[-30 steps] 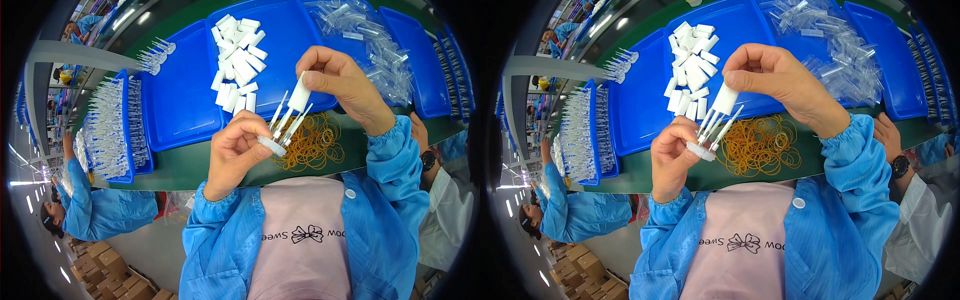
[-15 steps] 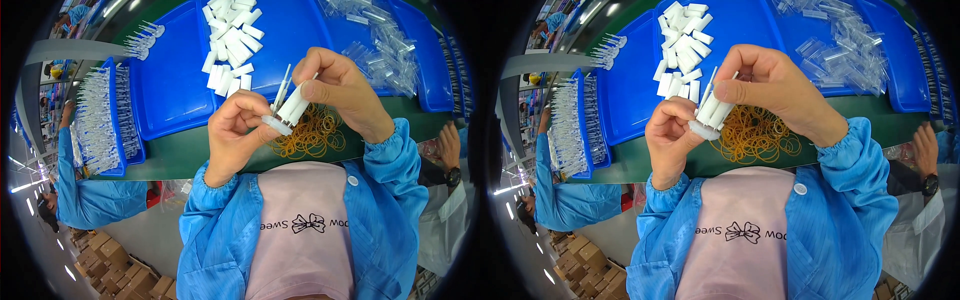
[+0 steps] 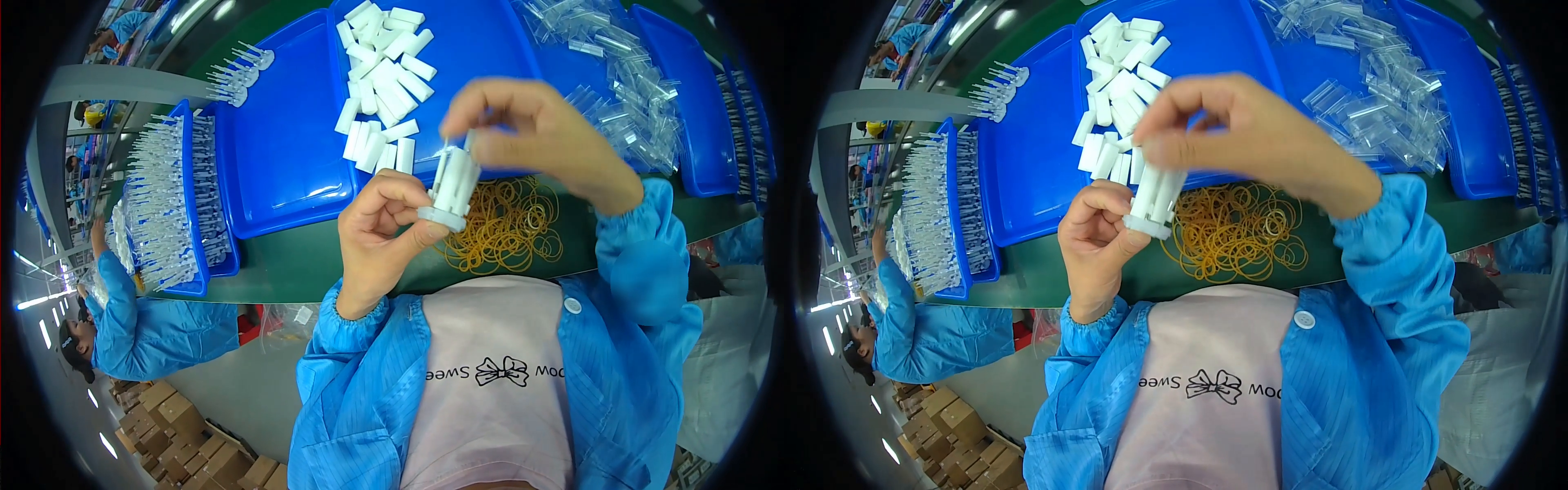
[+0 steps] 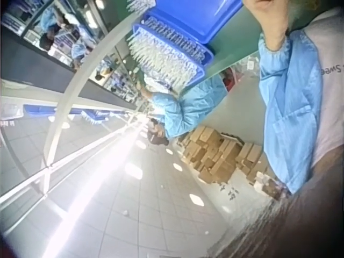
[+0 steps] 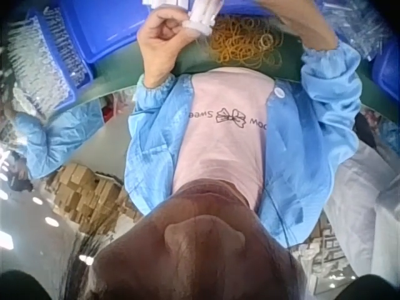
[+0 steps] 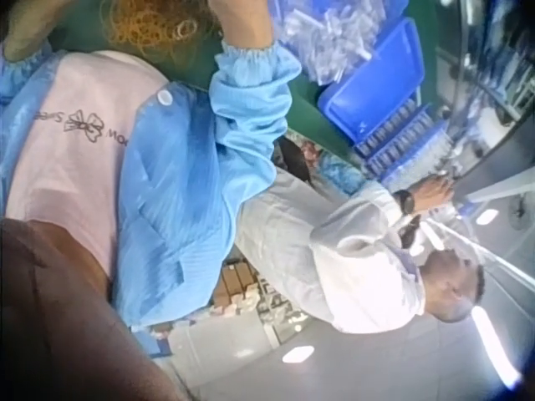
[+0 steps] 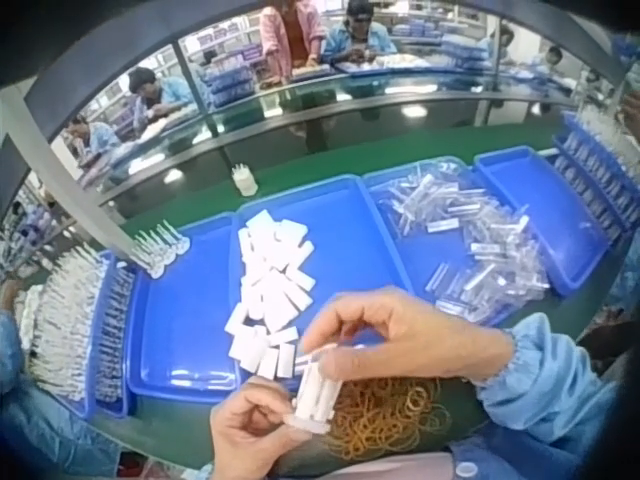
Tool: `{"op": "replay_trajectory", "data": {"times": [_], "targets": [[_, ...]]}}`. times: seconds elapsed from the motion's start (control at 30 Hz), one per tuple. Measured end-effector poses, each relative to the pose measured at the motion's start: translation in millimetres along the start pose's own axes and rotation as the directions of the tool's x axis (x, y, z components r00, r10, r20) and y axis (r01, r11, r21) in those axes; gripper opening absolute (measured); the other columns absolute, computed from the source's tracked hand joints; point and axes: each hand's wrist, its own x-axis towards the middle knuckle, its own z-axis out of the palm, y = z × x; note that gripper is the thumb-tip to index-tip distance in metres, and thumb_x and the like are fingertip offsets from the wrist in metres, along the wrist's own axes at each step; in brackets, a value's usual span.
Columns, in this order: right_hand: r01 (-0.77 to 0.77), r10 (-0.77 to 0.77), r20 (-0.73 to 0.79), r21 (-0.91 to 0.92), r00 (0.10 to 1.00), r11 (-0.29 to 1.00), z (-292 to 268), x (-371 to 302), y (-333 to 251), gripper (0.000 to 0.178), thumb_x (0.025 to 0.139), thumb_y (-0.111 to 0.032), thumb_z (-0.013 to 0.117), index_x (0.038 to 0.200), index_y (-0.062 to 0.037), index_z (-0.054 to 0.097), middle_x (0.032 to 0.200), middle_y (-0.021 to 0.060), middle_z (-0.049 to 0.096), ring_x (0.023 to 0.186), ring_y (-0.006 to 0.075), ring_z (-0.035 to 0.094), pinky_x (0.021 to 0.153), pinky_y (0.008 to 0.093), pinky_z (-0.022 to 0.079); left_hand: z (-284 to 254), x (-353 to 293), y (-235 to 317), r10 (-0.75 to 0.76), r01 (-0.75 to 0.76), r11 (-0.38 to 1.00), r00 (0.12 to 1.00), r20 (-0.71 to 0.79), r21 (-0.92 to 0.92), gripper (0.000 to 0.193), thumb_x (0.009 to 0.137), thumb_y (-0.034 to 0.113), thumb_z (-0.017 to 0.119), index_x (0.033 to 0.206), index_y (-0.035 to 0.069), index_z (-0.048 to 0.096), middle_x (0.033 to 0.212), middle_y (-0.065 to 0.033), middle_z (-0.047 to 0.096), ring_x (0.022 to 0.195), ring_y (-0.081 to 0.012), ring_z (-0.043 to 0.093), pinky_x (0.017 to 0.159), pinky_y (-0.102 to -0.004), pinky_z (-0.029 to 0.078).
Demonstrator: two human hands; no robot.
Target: The person attaches foam pads onto the prongs of a plastic base, fits clear plastic sleeves over each pad, and secures the assembled bundle with a rubber band by hand.
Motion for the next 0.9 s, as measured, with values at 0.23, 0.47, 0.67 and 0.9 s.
{"op": "replay_trajectory", "data": {"times": [0.23,0.47,0.67,0.9], "targets": [[0.017,-0.206,-0.085,-0.893,0.975,0.450,-32.1,87.4,58.2,0.017,0.078,-0.021,0.064,0.089,-0.0067,0.065,0.092,0.0084,0.064,0.083,0.0225,0.060,0.069,0.0336,0.046,1.8,-1.3,0.9,-0.055,0.055,0.998,0.997,-0.060,-0.002,0.024,0.076,-0.008,0.068,0.095,-0.002,0.054,0.097,-0.0075,0.056,0.090,-0.0156,0.062,0.079,-0.0271,0.052],[-0.011,-0.214,-0.104,-0.918,0.971,0.397,-44.6,88.1,75.1,0.015,0.076,-0.016,0.064,0.087,-0.0062,0.061,0.086,0.0080,0.062,0.075,0.0236,0.060,0.067,0.0324,0.047,-4.4,-9.3,1.5,0.027,-0.004,0.996,0.969,-0.244,0.094,0.021,0.080,-0.006,0.064,0.100,-0.003,0.060,0.100,-0.0083,0.057,0.089,-0.0139,0.060,0.077,-0.0243,0.049],[0.081,-0.093,-0.013,-0.395,0.996,0.915,-40.5,45.5,12.6,0.017,0.087,-0.019,0.058,0.097,-0.0067,0.063,0.084,0.0005,0.059,0.072,0.0070,0.054,0.068,0.0212,0.044,-10.0,-6.0,1.5,0.217,-0.177,0.969,0.945,-0.244,0.175,0.016,0.084,0.003,0.063,0.100,-0.002,0.063,0.103,-0.0079,0.057,0.084,-0.0103,0.055,0.074,-0.0225,0.045],[0.006,-0.018,-0.069,-0.170,0.997,0.986,-39.4,25.8,-10.5,0.023,0.088,-0.025,0.057,0.102,-0.0074,0.064,0.081,0.0008,0.060,0.070,0.0068,0.053,0.070,0.0212,0.044,-1.3,0.9,8.3,0.319,-0.264,0.927,0.929,-0.189,0.268,0.016,0.085,0.006,0.064,0.099,-0.001,0.064,0.102,-0.0090,0.057,0.086,-0.0114,0.056,0.074,-0.0221,0.046]]}}
